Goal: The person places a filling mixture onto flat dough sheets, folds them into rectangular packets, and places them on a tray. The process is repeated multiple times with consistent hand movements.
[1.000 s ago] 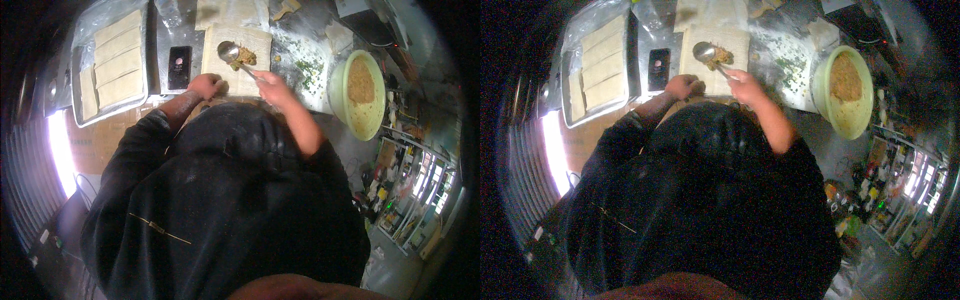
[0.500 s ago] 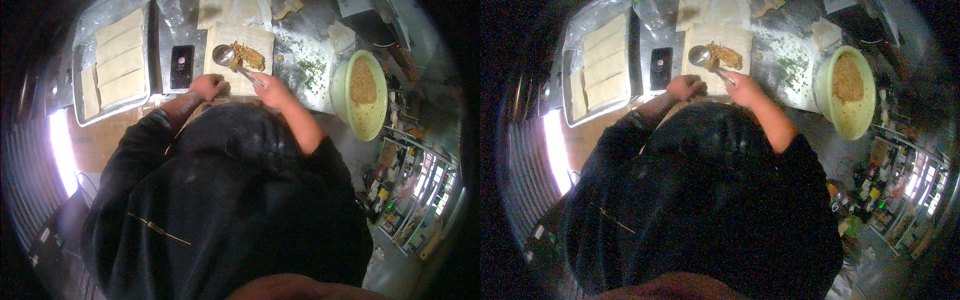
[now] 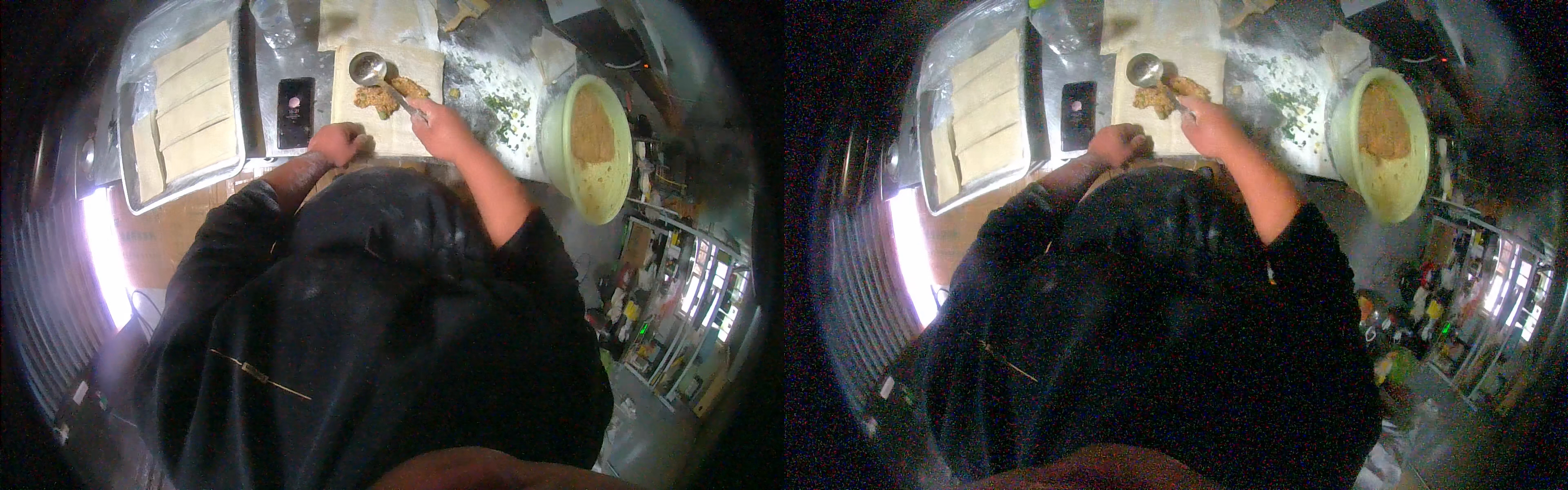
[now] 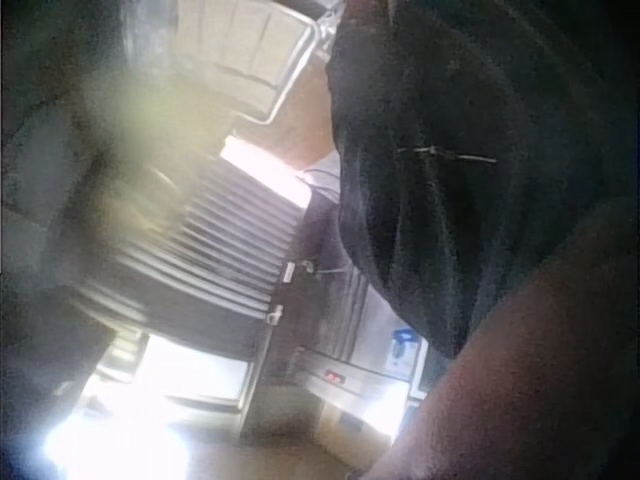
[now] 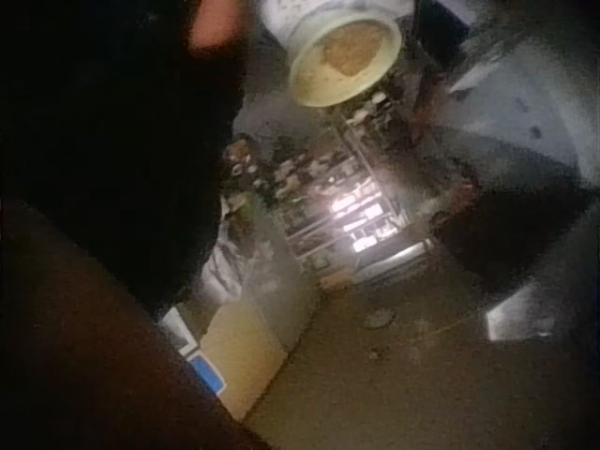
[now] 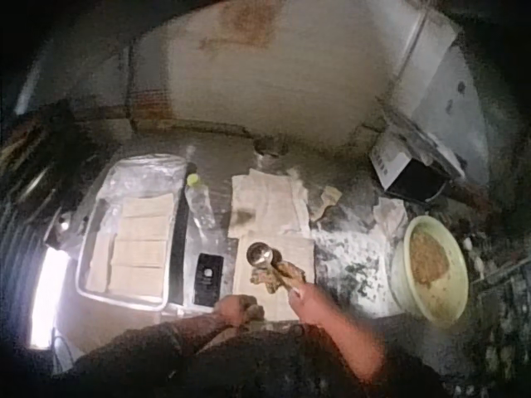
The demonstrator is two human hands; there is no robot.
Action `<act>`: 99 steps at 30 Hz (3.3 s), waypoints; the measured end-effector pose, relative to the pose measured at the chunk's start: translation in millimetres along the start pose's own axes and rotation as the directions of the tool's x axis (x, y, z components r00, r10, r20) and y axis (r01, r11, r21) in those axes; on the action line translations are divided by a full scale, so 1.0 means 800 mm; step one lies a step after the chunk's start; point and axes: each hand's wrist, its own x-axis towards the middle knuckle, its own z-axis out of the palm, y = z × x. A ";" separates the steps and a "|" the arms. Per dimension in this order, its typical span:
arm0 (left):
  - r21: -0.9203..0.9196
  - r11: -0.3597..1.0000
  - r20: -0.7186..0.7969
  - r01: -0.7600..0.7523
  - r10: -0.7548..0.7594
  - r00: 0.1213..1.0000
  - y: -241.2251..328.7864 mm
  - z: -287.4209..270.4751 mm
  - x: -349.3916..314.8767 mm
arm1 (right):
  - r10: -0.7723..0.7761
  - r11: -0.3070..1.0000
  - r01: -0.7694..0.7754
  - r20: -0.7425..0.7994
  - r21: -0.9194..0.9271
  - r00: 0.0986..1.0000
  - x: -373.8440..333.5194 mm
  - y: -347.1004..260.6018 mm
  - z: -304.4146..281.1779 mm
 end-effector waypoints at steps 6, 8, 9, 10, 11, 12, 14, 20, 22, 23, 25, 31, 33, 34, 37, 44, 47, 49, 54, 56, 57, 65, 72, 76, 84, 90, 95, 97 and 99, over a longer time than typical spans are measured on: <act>-0.127 0.991 0.052 0.030 -0.024 0.998 -0.004 -0.001 -0.001 | 0.262 0.947 -0.277 0.104 0.165 0.959 -0.034 0.048 -0.059; -0.081 0.997 0.045 0.016 -0.012 0.999 -0.006 0.001 -0.001 | 0.392 0.846 -0.416 0.141 0.333 0.909 -0.060 0.058 -0.066; -0.064 0.998 0.042 0.004 -0.001 0.999 -0.007 0.003 -0.002 | 0.440 0.767 -0.464 0.162 0.443 0.883 -0.078 0.062 -0.070; -0.074 0.997 0.030 0.015 -0.013 0.999 -0.007 0.004 -0.002 | 0.428 0.691 -0.448 0.179 0.566 0.886 -0.091 0.064 -0.073; -0.090 0.996 0.009 0.012 -0.011 1.000 -0.007 0.005 -0.003 | 0.460 0.687 -0.484 0.192 0.542 0.867 -0.101 0.066 -0.072; -0.102 0.995 -0.002 0.020 -0.021 1.000 -0.007 0.005 -0.003 | 0.443 0.695 -0.474 0.198 0.540 0.874 -0.113 0.066 -0.072; -0.097 0.994 0.017 0.052 -0.051 0.999 -0.005 0.004 -0.002 | 0.420 0.676 -0.473 0.231 0.565 0.877 -0.119 0.064 -0.067; -0.079 0.995 0.074 0.066 -0.060 0.995 0.001 0.002 0.004 | 0.252 0.798 -0.376 0.306 0.471 0.918 -0.061 0.019 -0.019; -0.092 0.994 0.028 0.058 -0.056 0.998 -0.001 0.004 0.000 | 0.023 0.916 -0.064 0.108 0.397 0.994 -0.054 -0.001 -0.013; -0.096 0.994 0.021 0.047 -0.045 0.999 -0.003 0.006 -0.003 | -0.043 0.944 0.018 0.069 0.330 0.997 -0.054 -0.009 -0.015; -0.112 0.993 0.000 0.025 -0.026 1.000 -0.006 0.010 -0.006 | 0.102 0.994 -0.111 0.261 0.021 0.960 -0.066 -0.015 -0.034; -0.060 0.998 -0.043 0.025 -0.028 0.999 -0.009 0.017 -0.009 | 0.192 0.980 -0.198 0.182 0.018 0.964 -0.067 -0.023 -0.046; -0.030 0.999 -0.068 0.016 -0.018 0.998 -0.009 0.017 -0.008 | 0.177 0.982 -0.186 0.162 0.037 0.971 -0.059 -0.022 -0.037; -0.048 0.999 -0.062 0.010 -0.013 0.998 -0.010 0.016 -0.008 | 0.203 0.978 -0.208 0.177 0.009 0.963 -0.058 -0.020 -0.034; -0.092 0.996 -0.054 -0.015 0.010 0.998 -0.010 0.015 -0.008 | 0.141 0.989 -0.144 0.076 0.029 0.987 -0.069 -0.005 -0.040; -0.048 0.999 -0.080 0.005 -0.009 0.997 0.002 0.010 -0.013 | 0.359 0.847 -0.359 0.077 0.391 0.930 -0.038 0.013 -0.051; -0.029 1.000 -0.037 0.012 -0.013 0.999 0.004 0.008 -0.012 | 0.277 0.906 -0.311 0.154 0.288 0.948 0.007 0.000 -0.024; -0.037 0.999 -0.036 0.010 -0.011 0.999 0.002 0.008 -0.010 | 0.047 0.998 -0.049 0.042 0.039 0.998 0.011 -0.001 -0.016; -0.048 0.999 -0.042 0.008 -0.010 0.999 -0.006 0.013 -0.006 | 0.244 0.952 -0.267 0.156 0.147 0.957 -0.048 0.029 -0.057; -0.057 0.998 -0.068 0.001 -0.005 0.998 -0.006 0.013 -0.007 | 0.391 0.822 -0.466 0.272 0.327 0.879 -0.057 0.038 -0.071; -0.057 0.998 -0.072 0.003 -0.007 0.997 -0.005 0.013 -0.007 | 0.421 0.758 -0.516 0.304 0.400 0.854 -0.057 0.039 -0.073; -0.033 0.999 0.015 0.013 -0.012 1.000 0.002 0.004 -0.005 | 0.235 0.940 -0.255 0.112 0.226 0.965 0.020 0.010 -0.022; -0.038 0.999 -0.027 0.029 -0.030 0.999 0.003 0.004 -0.007 | 0.321 0.863 -0.333 0.097 0.380 0.942 -0.053 0.049 -0.060; 0.004 1.000 0.023 0.014 -0.015 1.000 0.004 0.000 -0.002 | 0.502 0.483 -0.650 0.423 0.587 0.755 -0.067 0.036 -0.048; -0.057 0.998 -0.019 -0.008 0.007 1.000 -0.002 0.007 0.000 | 0.246 0.947 -0.232 -0.037 0.221 0.968 -0.112 0.048 -0.033; -0.062 0.998 0.050 -0.011 0.014 0.999 0.000 0.006 0.004 | 0.433 0.714 -0.556 0.354 0.426 0.829 -0.072 0.015 -0.034; -0.018 1.000 0.012 -0.009 0.009 1.000 -0.006 0.011 0.005 | 0.007 0.996 -0.019 0.124 0.089 0.992 -0.027 -0.003 -0.005; -0.059 0.998 0.011 -0.026 0.027 1.000 -0.009 0.013 0.004 | 0.182 0.966 -0.204 0.145 0.156 0.972 -0.049 0.018 -0.016; -0.043 0.996 -0.073 -0.081 0.078 0.994 -0.010 0.014 0.002 | 0.322 0.908 -0.348 0.143 0.234 0.936 -0.072 0.041 -0.031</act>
